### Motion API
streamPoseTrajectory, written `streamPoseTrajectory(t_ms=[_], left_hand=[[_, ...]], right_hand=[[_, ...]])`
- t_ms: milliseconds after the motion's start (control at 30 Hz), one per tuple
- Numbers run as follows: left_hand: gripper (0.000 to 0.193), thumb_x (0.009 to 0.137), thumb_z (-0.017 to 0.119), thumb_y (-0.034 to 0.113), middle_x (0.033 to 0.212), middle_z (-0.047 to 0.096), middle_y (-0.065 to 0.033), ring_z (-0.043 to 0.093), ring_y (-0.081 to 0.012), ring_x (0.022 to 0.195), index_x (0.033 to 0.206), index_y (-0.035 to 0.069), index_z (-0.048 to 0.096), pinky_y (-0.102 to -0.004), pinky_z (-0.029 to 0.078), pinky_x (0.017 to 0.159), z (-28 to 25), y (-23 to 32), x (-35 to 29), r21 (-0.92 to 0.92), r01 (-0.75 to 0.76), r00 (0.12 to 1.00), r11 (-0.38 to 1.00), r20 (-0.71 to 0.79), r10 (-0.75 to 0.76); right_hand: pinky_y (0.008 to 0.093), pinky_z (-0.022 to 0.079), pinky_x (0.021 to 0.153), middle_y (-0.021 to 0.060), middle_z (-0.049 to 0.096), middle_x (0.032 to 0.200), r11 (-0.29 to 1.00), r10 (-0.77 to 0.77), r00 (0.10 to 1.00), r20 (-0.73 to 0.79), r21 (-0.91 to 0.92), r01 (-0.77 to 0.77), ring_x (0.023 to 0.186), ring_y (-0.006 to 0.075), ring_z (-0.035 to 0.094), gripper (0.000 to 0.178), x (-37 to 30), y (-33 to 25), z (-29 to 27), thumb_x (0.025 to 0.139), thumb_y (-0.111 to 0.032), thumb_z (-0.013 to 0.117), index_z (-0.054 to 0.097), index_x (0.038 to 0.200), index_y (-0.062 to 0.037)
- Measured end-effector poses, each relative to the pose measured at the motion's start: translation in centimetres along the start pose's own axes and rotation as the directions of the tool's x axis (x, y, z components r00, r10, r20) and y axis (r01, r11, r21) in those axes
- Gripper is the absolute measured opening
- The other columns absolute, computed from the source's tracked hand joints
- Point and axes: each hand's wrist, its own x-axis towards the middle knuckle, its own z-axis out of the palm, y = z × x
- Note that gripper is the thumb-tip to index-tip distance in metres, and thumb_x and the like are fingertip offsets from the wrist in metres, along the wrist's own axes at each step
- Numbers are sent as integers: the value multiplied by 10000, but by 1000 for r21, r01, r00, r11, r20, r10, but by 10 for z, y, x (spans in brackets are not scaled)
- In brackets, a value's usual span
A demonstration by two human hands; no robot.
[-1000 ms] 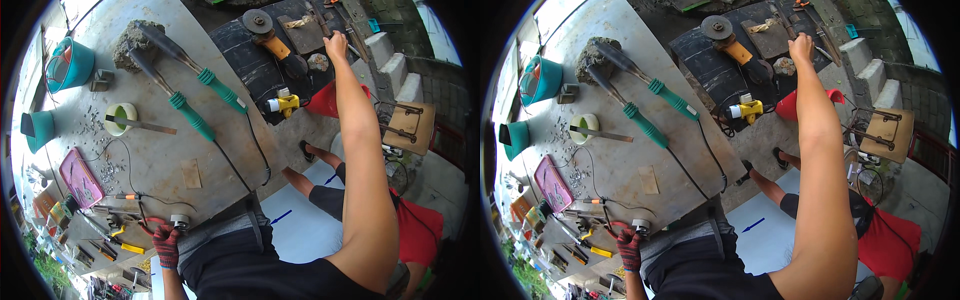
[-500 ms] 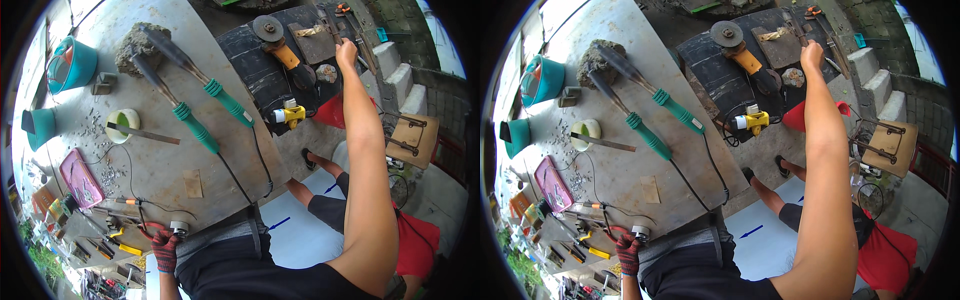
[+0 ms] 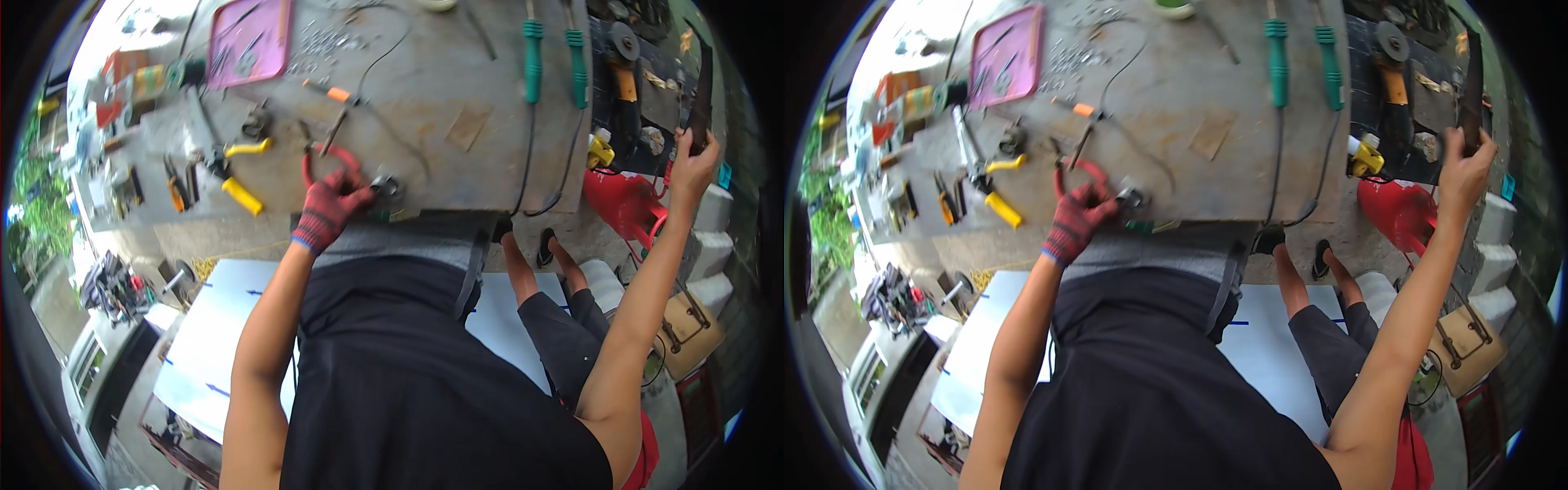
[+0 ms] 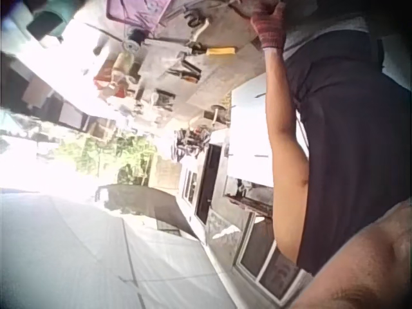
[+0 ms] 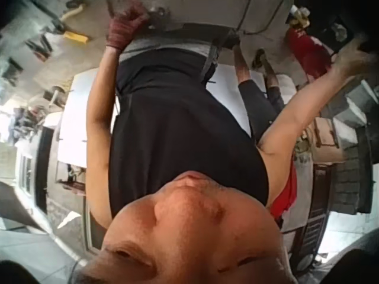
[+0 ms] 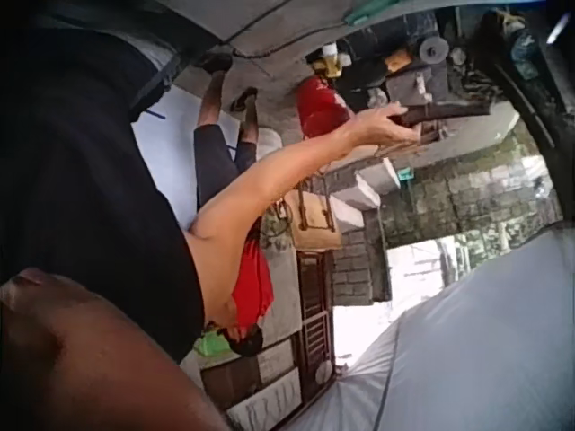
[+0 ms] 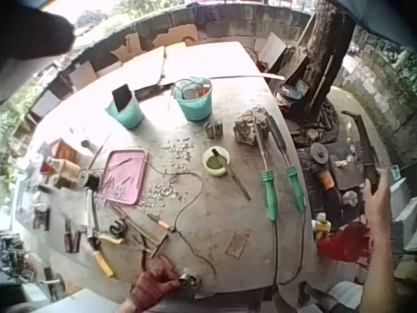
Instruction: The person welds a small metal piece held in pliers using a welding rod and a handheld welding tool. They repeatedly apply the welding rod to the metal piece, pause to inspect the work, and use a small brush to clean the weld area. The person wears a protective glove on their left hand while manipulating the tools.
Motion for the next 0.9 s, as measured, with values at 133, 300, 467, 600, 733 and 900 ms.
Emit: streamPoseTrajectory(t_ms=[133,300,467,600,733,900], left_hand=[[176,925,767,135,867,744,-94,712,-166,777,990,-3,679,-318,584,726,1,-5,12,-129,-12,998,992,59,19],[207,931,777,158,895,763,-114,740,-180,809,1027,-9,702,-318,605,754,2,-5,13,-152,-51,996,987,60,60],[232,928,791,173,913,770,-130,760,-199,818,1040,-12,706,-314,618,771,1,-14,27,-9,-131,988,991,80,131],[234,929,792,175,911,770,-134,766,-204,823,1045,-9,707,-316,623,764,1,-11,22,-103,-124,986,987,101,134],[233,930,794,181,904,770,-130,771,-204,830,1044,-4,708,-318,627,762,2,-13,24,-145,-116,986,983,105,132],[256,921,802,204,891,773,-118,758,-185,787,1055,3,720,-307,601,742,2,-16,28,-54,-156,981,986,104,161]], right_hand=[[388,568,859,151,723,1159,960,-145,963,226,269,81,991,228,725,336,-103,-133,-31,1006,-83,640,526,1314,-13],[400,571,849,169,693,1175,885,-273,837,475,465,25,984,298,727,558,-218,-241,-59,919,51,622,514,1449,-87],[470,544,790,187,644,1074,865,-363,772,523,497,70,914,389,681,680,-284,-265,-59,867,83,633,497,1505,-108],[501,523,768,176,600,998,883,-383,764,520,450,137,863,397,646,724,-308,-268,-52,858,80,645,470,1532,-118],[489,529,790,176,599,1010,889,-398,749,529,425,172,882,387,648,742,-313,-268,-44,861,77,649,447,1550,-110],[474,537,823,172,604,1032,888,-431,736,522,392,242,915,375,651,745,-313,-272,-38,863,86,645,439,1557,-92]])
